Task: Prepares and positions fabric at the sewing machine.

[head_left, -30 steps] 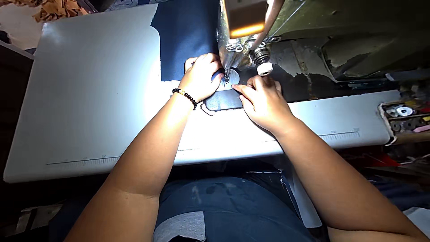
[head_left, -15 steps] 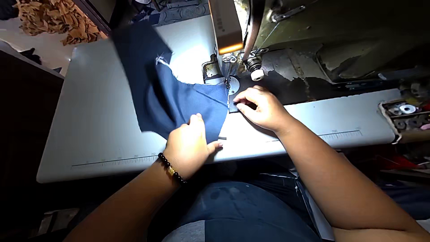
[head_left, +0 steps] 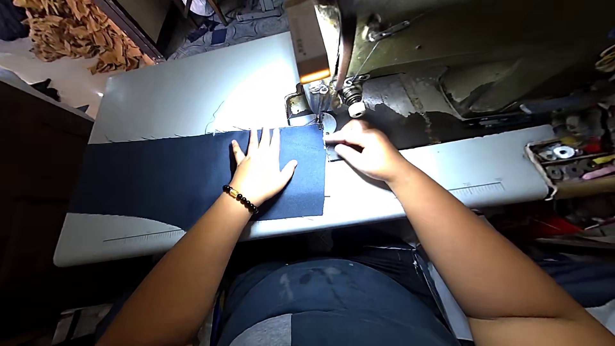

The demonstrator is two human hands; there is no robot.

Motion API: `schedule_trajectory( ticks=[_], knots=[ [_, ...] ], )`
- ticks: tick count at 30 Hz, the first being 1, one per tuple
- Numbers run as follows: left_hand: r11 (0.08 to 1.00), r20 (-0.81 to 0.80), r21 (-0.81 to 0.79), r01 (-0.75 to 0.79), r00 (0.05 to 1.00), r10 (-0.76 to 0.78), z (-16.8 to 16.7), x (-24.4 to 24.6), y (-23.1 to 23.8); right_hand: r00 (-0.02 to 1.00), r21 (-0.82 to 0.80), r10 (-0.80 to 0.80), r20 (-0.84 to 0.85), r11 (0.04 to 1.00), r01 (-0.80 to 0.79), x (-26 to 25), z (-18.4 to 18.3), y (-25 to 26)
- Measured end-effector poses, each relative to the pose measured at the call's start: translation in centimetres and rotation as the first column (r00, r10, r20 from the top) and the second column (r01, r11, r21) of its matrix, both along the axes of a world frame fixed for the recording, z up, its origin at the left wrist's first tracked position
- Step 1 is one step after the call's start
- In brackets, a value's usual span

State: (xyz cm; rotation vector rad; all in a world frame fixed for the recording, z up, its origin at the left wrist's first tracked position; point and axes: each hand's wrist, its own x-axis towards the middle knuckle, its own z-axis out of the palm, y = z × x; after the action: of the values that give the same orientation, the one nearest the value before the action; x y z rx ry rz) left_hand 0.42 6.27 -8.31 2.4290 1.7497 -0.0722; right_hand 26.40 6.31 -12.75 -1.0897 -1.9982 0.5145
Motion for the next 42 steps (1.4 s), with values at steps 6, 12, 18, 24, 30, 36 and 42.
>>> schedule_trajectory(
  ticks=[6,12,18,24,30,36,42],
  knots=[
    [0.84,0.276,0.224,0.494,0.795,-0.54,-0.6,3.0,3.6,0.98,0.073,-0.143,-0.136,0.985,0.154,0.3,-0.6,0.3],
    [0.866,0.37,0.22,0.449,0.783,-0.5,-1.7,4.1,4.5,0.984,0.078,-0.154,-0.093,0.984,0.162,0.5,-0.6,0.6],
    [0.886,0.378,0.244,0.394,0.802,-0.461,-2.2,4.1,4.2,0.989,0.12,-0.147,-0.021,0.982,0.148,0.3,-0.4,0.7],
    [0.903,0.387,0.201,0.379,0.816,-0.429,-2.1,4.5,4.2,0.989,0.136,-0.147,0.025,0.98,0.142,0.1,-0.3,0.4],
    [0.956,0.361,0.085,0.28,0.886,-0.292,-1.7,5.0,3.9,0.987,0.158,-0.128,0.101,0.981,0.111,-0.1,-0.1,0.1],
    [0.991,0.344,0.053,0.125,0.929,-0.136,-0.8,5.5,2.9,0.971,0.149,0.001,0.24,0.988,-0.038,-0.4,0.0,-0.3],
    [0.925,0.248,0.291,0.244,0.914,-0.32,-2.3,4.5,-0.1,0.937,0.091,0.006,0.35,0.995,-0.04,-0.5,0.0,-0.3]
  ],
)
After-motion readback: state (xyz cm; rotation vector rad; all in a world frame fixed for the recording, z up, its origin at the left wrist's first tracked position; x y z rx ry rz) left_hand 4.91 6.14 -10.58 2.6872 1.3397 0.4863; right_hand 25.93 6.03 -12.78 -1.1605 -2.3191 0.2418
